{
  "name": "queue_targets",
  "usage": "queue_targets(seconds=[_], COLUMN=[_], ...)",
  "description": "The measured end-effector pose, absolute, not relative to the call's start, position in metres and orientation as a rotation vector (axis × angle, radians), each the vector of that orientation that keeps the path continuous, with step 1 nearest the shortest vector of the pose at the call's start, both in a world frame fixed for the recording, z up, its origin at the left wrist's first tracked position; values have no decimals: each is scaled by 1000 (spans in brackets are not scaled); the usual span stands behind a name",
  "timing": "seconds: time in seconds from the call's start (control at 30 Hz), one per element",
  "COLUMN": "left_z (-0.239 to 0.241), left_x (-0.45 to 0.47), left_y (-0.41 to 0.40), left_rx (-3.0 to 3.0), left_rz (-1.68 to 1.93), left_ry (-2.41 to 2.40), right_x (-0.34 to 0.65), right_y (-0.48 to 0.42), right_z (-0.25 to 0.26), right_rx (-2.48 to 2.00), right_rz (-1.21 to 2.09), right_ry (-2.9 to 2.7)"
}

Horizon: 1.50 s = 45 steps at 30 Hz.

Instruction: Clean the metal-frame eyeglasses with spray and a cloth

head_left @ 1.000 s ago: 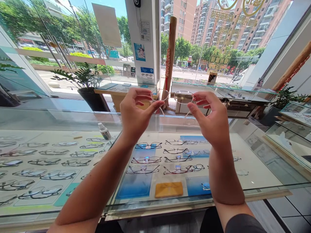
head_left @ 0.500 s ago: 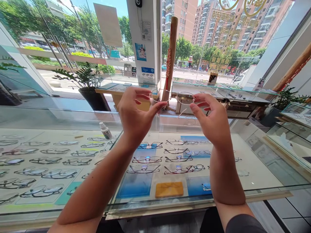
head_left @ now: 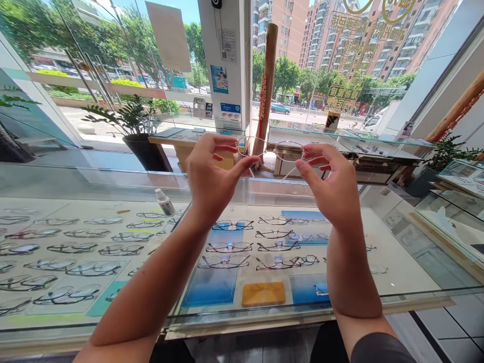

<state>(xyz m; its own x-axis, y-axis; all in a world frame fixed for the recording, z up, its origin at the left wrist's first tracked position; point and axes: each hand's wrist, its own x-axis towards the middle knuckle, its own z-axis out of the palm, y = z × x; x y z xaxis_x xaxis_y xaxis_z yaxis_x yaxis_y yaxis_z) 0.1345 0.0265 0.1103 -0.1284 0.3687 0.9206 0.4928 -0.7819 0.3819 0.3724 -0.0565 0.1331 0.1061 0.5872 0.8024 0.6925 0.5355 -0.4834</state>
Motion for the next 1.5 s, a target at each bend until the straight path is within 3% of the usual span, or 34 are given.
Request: queue_targets(seconds=[0.93,1.5], left_z=[112,109], left_x=[137,131], left_y=[19,47], left_rx=[-1910,-2203], left_rz=[-2031,-2248], left_ry=[-952,-1022], right_x=[372,365], right_y=[-55,-54], right_z=[133,133], right_rx=[-1188,-1135], right_rz=[-45,-148], right_ry=[-1573,-1565])
